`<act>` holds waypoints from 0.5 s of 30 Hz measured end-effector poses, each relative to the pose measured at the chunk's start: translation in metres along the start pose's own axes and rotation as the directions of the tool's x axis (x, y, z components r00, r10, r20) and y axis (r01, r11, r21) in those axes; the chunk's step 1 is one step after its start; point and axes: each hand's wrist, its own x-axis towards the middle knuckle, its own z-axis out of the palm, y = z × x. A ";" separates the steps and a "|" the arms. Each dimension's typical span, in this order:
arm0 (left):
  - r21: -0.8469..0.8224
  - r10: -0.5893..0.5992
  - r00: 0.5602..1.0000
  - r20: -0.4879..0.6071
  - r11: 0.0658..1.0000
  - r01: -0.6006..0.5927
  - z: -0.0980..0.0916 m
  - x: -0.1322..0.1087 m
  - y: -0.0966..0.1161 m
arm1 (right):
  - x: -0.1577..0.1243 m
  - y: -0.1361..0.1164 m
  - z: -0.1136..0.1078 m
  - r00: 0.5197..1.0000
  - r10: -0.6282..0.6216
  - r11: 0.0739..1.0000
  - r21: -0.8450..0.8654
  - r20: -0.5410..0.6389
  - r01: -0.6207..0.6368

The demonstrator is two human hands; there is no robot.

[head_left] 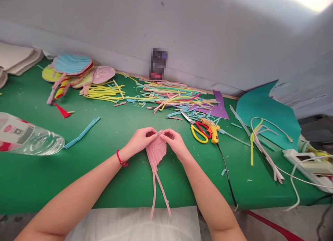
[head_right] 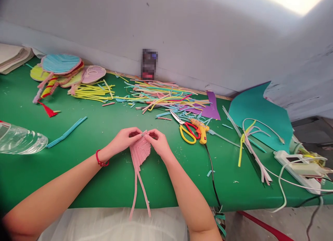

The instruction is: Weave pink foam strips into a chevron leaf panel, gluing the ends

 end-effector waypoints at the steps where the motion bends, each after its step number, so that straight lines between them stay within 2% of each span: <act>1: 0.000 -0.002 1.000 0.002 1.000 0.002 0.000 0.000 0.001 | 0.000 0.000 0.001 1.000 -0.006 1.000 0.003 -0.007 0.006; 6: -0.005 0.001 1.000 0.010 1.000 0.000 0.000 -0.001 0.000 | 0.002 -0.001 0.000 0.999 -0.019 1.000 -0.009 -0.030 0.018; 11: -0.126 -0.037 0.990 0.138 0.991 0.055 0.002 -0.001 -0.003 | 0.003 -0.001 -0.004 0.997 -0.043 0.999 -0.032 -0.067 0.041; 15: -0.100 -0.035 0.991 0.126 0.994 0.048 0.000 -0.002 -0.002 | 0.004 -0.001 -0.007 0.995 -0.056 0.997 -0.048 -0.080 0.052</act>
